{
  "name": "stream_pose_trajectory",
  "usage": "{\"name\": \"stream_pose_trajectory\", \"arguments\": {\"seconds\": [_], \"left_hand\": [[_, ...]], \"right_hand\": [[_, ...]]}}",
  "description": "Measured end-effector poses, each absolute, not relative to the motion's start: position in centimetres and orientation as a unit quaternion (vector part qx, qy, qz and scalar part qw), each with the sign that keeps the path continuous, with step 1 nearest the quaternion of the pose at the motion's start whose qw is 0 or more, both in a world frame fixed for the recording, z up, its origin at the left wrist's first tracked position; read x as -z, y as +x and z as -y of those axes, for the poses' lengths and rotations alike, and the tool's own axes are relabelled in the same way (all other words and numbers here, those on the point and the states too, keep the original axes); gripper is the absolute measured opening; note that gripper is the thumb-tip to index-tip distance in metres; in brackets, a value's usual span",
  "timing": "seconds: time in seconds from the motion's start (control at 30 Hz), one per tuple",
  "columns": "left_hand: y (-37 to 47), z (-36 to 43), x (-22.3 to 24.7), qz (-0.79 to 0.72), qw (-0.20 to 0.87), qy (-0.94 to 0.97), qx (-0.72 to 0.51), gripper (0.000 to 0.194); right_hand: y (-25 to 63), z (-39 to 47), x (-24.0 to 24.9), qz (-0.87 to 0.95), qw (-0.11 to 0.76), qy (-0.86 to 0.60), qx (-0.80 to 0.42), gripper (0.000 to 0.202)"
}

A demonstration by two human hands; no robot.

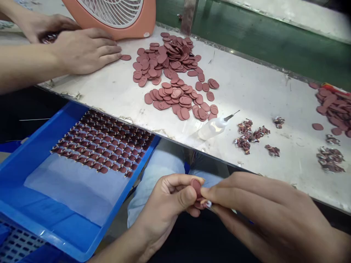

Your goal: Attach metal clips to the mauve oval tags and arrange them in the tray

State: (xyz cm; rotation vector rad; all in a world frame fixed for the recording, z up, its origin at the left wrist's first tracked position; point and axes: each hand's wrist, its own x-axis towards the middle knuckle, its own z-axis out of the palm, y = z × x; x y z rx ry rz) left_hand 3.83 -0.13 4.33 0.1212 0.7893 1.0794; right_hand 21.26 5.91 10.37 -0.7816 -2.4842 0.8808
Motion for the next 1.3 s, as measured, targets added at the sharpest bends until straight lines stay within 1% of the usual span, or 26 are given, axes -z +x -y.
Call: {"name": "stream_pose_trajectory", "arguments": {"seconds": [0.07,0.2,0.3,0.73,1.07,1.3], "left_hand": [[4.0,0.1,-4.0,-0.371,0.783,0.049,-0.497,0.024],[4.3,0.1,-3.7,-0.376,0.782,0.036,-0.496,0.026],[4.5,0.4,-3.8,-0.375,0.782,0.037,-0.496,0.027],[4.8,0.9,-4.4,-0.362,0.786,0.032,-0.501,0.024],[4.7,1.0,-4.1,-0.354,0.787,0.029,-0.505,0.018],[4.2,1.1,-3.9,-0.349,0.789,0.032,-0.505,0.021]], "right_hand": [[21.3,-6.2,-10.3,0.891,0.174,-0.274,-0.317,0.017],[21.4,-6.3,-10.5,0.883,0.170,-0.278,-0.338,0.013],[21.4,-6.3,-10.7,0.881,0.165,-0.280,-0.343,0.014],[21.7,-6.3,-11.3,0.897,0.172,-0.266,-0.309,0.012],[21.4,-6.6,-11.4,0.896,0.167,-0.263,-0.316,0.014],[21.2,-6.7,-11.4,0.893,0.158,-0.264,-0.329,0.011]]}}
